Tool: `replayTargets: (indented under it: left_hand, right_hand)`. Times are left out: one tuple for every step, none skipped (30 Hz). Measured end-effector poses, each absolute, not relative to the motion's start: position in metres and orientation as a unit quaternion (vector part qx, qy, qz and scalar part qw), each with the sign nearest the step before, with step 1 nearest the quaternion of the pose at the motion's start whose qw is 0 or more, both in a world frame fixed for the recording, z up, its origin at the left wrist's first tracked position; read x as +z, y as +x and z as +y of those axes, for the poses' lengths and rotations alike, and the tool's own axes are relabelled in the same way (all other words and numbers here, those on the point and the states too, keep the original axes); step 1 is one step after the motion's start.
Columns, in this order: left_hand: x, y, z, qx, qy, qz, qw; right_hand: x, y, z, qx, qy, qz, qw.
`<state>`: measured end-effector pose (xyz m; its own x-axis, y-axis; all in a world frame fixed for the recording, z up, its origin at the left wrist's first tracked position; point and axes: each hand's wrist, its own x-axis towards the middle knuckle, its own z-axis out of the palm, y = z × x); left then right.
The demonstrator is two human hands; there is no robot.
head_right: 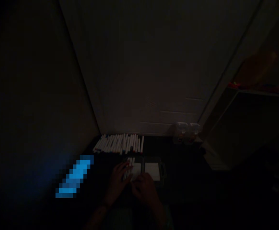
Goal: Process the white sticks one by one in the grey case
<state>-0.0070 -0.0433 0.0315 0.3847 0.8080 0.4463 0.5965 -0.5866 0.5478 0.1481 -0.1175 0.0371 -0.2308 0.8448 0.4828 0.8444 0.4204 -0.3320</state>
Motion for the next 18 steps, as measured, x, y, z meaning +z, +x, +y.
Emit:
replayTargets:
  left_hand:
    - [0.0311,-0.0069,-0.0431,0.351,0.819,0.429,0.15]
    - [0.0307,-0.0068,-0.0429,0.35,0.819,0.429,0.149]
    - [0.0304,-0.0068,-0.0427,0.349,0.82,0.429,0.148]
    - [0.0301,-0.0067,-0.0426,0.347,0.821,0.428,0.147]
    - [0.0301,-0.0068,-0.0427,0.345,0.822,0.429,0.146]
    - [0.0303,-0.0068,-0.0431,0.342,0.824,0.428,0.145]
    - [0.0306,-0.0068,-0.0436,0.34,0.825,0.427,0.144]
    - [0.0311,-0.0067,-0.0444,0.339,0.827,0.426,0.143]
    - [0.0316,-0.0065,-0.0452,0.339,0.827,0.426,0.141]
    - [0.0321,-0.0063,-0.046,0.34,0.825,0.428,0.139]
    - [0.0326,-0.0061,-0.0467,0.343,0.823,0.432,0.136]
    - [0.0331,-0.0057,-0.0474,0.347,0.82,0.436,0.132]
    - [0.0336,-0.0054,-0.048,0.35,0.818,0.439,0.13]
    - [0.0341,-0.0051,-0.0486,0.352,0.816,0.44,0.128]
    - [0.0346,-0.0049,-0.049,0.354,0.815,0.44,0.128]
    - [0.0351,-0.0047,-0.0495,0.355,0.815,0.439,0.128]
    - [0.0355,-0.0046,-0.0499,0.356,0.815,0.439,0.129]
    - [0.0359,-0.0046,-0.0502,0.355,0.815,0.439,0.13]
  right_hand:
    - [0.0368,0.1482,-0.1173,0.0,-0.537,-0.785,0.309]
    - [0.0366,0.1482,-0.117,-0.001,-0.536,-0.785,0.31]
    - [0.0365,0.1483,-0.1167,-0.004,-0.538,-0.783,0.312]
    - [0.0367,0.1485,-0.1164,-0.009,-0.541,-0.78,0.315]
    - [0.0371,0.1487,-0.1162,-0.014,-0.548,-0.774,0.318]
    - [0.0379,0.149,-0.1161,-0.019,-0.555,-0.766,0.323]
    - [0.0389,0.1494,-0.1161,-0.024,-0.564,-0.758,0.327]
    - [0.0401,0.1499,-0.1163,-0.029,-0.573,-0.748,0.334]
    - [0.0413,0.1504,-0.1167,-0.032,-0.583,-0.738,0.34]
    - [0.0422,0.151,-0.1173,-0.035,-0.591,-0.728,0.345]
    - [0.0427,0.1516,-0.1181,-0.036,-0.6,-0.719,0.348]
    - [0.0424,0.1522,-0.119,-0.036,-0.609,-0.711,0.35]
    - [0.0415,0.1528,-0.1198,-0.037,-0.618,-0.703,0.351]
    - [0.0398,0.1533,-0.1204,-0.037,-0.626,-0.695,0.351]
    - [0.0376,0.1537,-0.1206,-0.038,-0.634,-0.69,0.348]
    - [0.0357,0.1537,-0.1203,-0.038,-0.639,-0.686,0.345]
    - [0.0346,0.1534,-0.1195,-0.039,-0.643,-0.685,0.341]
    - [0.0353,0.1525,-0.1184,-0.039,-0.646,-0.683,0.338]
